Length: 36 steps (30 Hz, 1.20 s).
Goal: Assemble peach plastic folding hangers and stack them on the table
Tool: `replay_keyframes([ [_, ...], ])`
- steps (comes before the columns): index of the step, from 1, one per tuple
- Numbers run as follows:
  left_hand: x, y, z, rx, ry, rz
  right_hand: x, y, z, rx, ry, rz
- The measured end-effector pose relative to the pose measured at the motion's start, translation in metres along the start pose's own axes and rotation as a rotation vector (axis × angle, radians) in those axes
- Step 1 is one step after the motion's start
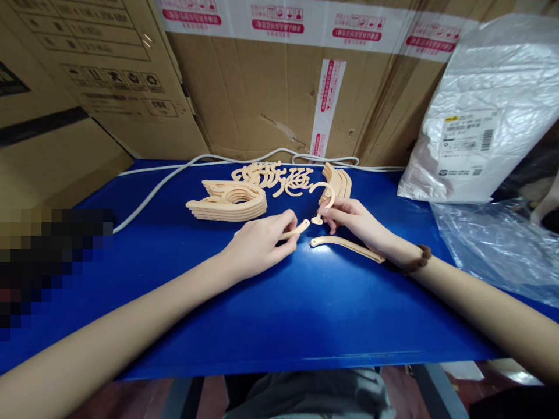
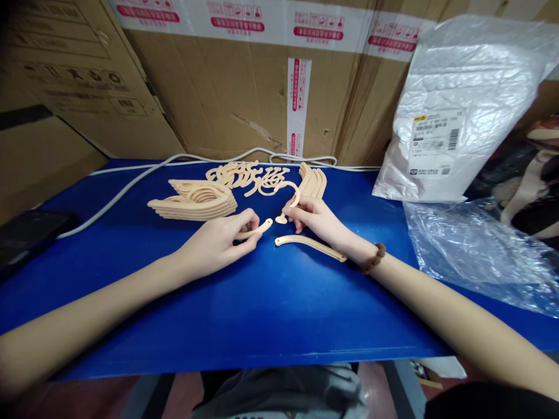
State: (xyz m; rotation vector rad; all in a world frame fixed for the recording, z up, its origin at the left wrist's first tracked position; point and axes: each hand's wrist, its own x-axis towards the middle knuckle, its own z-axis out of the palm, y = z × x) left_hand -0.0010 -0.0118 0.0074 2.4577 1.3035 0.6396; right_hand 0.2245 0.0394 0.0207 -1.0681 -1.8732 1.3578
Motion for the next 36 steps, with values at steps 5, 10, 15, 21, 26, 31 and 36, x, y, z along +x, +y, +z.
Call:
replay_keyframes([
  [5,-0.001,0.002,0.001,0.021,-0.035,-0.051,-0.004,-0.002,0.004,0.029,0.017,0.020],
  [10,0.000,0.001,0.002,0.032,-0.047,-0.080,-0.010,0.001,0.018,0.083,0.255,0.009],
  [15,0.001,0.001,0.001,0.081,-0.058,-0.045,-0.009,0.003,0.014,0.098,0.176,0.046],
  [21,0.000,0.001,0.001,0.085,-0.075,-0.010,-0.006,0.005,0.005,0.247,0.122,0.067],
  [26,0.000,0.004,0.000,0.076,-0.109,0.000,-0.007,0.004,0.007,0.264,0.117,0.067],
  [31,0.000,0.006,-0.001,0.096,-0.130,0.020,-0.007,0.004,0.006,0.282,0.100,0.046],
  [36,0.000,0.005,0.000,0.100,-0.125,0.035,-0.008,0.003,0.005,0.284,0.053,0.004],
])
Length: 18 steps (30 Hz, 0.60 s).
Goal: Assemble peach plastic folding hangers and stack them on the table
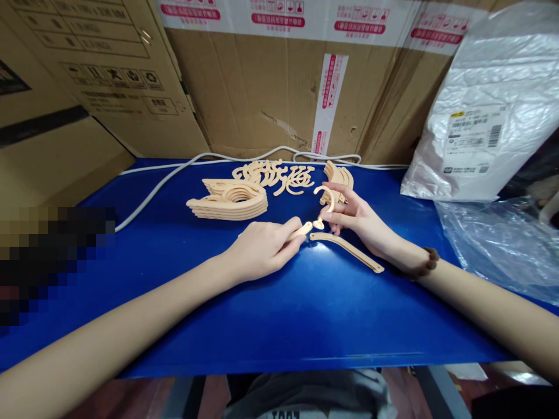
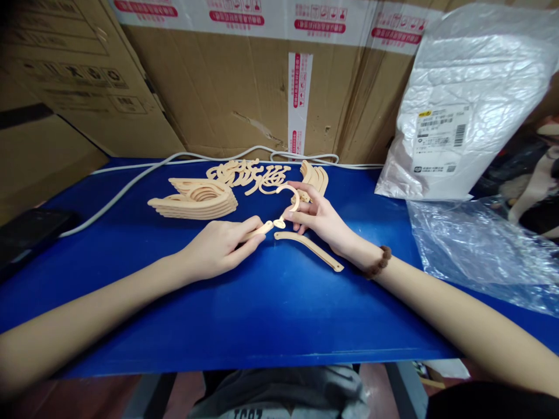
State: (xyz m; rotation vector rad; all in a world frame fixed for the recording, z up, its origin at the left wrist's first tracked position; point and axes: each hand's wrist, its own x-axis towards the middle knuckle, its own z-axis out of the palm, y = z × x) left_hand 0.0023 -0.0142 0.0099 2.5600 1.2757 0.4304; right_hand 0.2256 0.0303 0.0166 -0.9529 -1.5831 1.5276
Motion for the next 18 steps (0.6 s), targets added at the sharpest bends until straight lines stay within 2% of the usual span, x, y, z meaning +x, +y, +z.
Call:
replay_keyframes([
  [3,-0.0010,0.0001,0.0008,0.005,0.006,0.017,-0.0004,0.0002,-0.0005,0.001,-0.036,-0.001],
  [18,-0.0023,0.0003,0.0009,0.058,0.042,0.096,0.0012,0.0003,-0.0003,0.042,-0.049,-0.003],
])
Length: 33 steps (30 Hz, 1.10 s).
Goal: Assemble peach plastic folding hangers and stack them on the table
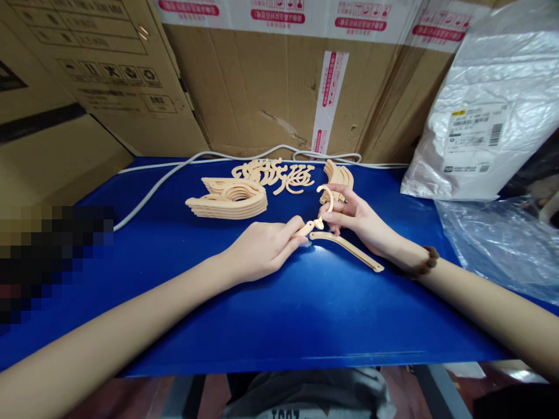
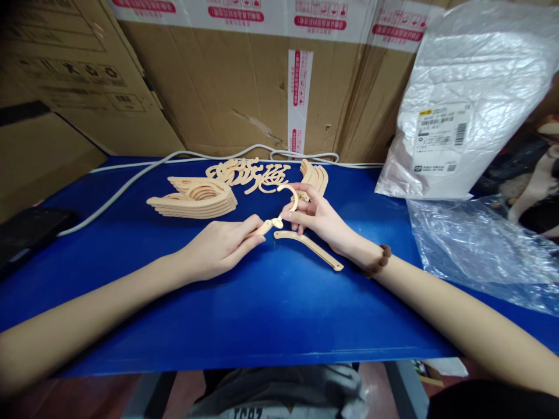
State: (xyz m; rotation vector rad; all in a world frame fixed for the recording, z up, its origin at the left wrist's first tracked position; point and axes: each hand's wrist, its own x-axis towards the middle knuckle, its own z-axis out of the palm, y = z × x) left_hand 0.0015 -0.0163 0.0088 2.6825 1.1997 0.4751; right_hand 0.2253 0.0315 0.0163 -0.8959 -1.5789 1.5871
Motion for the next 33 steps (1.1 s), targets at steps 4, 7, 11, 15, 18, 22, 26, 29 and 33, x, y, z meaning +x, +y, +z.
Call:
replay_keyframes([
  [4,-0.0010,-0.0015,0.0014,0.015,0.007,0.035,-0.0014,-0.0002,0.0011,-0.005,-0.031,0.007],
  [7,-0.0008,-0.0016,0.0024,0.040,0.013,0.058,-0.0022,-0.0002,0.0019,-0.001,-0.054,0.012],
  [11,-0.0005,-0.0009,0.0039,0.078,0.008,0.067,-0.0024,-0.0011,0.0017,-0.003,-0.063,0.029],
  [15,-0.0012,0.0001,0.0061,0.144,0.025,0.065,-0.0018,-0.0015,0.0009,-0.035,-0.050,0.028],
  [18,-0.0017,0.0014,0.0072,0.202,0.060,0.068,-0.0018,-0.0018,0.0012,-0.060,-0.044,0.023],
  [22,-0.0018,0.0027,0.0069,0.247,0.045,0.049,-0.0028,-0.0030,0.0024,-0.085,-0.024,0.022],
  [26,-0.0019,0.0035,0.0058,0.255,0.014,0.036,-0.0028,-0.0030,0.0027,-0.092,-0.024,0.017],
  [29,-0.0016,0.0046,0.0050,0.256,-0.015,0.020,-0.0023,-0.0021,0.0025,-0.113,-0.017,0.002],
  [33,-0.0008,0.0065,0.0043,0.287,-0.043,-0.008,-0.0023,-0.0010,0.0030,-0.145,-0.009,-0.011],
])
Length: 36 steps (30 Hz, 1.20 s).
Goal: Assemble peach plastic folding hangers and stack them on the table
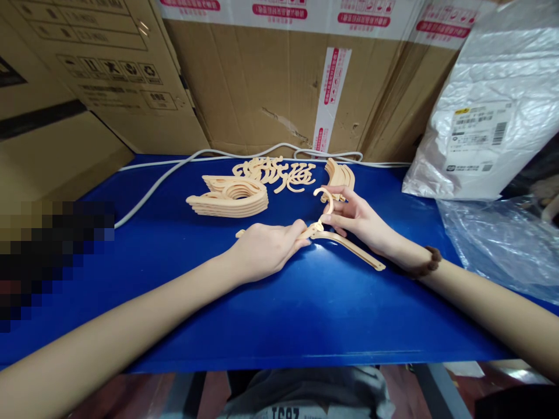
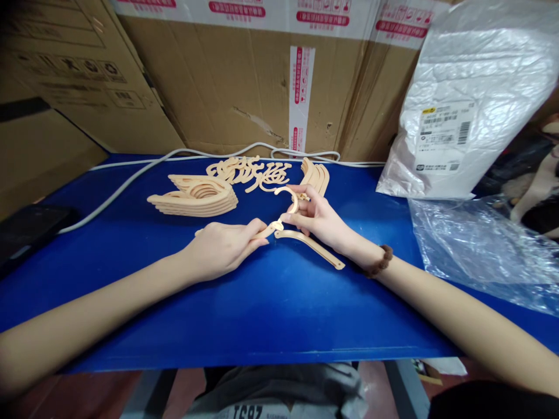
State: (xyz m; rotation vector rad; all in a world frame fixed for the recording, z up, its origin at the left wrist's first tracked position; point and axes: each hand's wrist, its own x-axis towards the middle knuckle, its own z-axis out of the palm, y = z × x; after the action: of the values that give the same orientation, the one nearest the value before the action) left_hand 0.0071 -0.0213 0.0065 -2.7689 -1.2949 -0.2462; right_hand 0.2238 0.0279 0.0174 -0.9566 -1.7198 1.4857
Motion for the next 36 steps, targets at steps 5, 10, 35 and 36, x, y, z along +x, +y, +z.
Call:
replay_keyframes([
  [5,0.0005,0.0009,0.0003,0.025,0.004,-0.002,-0.0011,-0.0016,0.0017,-0.032,0.005,-0.030],
  [10,0.0008,0.0013,0.0013,0.058,-0.003,-0.017,-0.0009,-0.0024,0.0016,-0.044,0.014,-0.056],
  [35,0.0003,-0.0010,0.0075,0.123,0.181,0.034,-0.0008,-0.0045,0.0018,-0.069,0.024,-0.056],
  [36,0.0003,-0.0009,0.0078,0.128,0.191,0.035,-0.0010,-0.0049,0.0021,-0.070,0.027,-0.054],
])
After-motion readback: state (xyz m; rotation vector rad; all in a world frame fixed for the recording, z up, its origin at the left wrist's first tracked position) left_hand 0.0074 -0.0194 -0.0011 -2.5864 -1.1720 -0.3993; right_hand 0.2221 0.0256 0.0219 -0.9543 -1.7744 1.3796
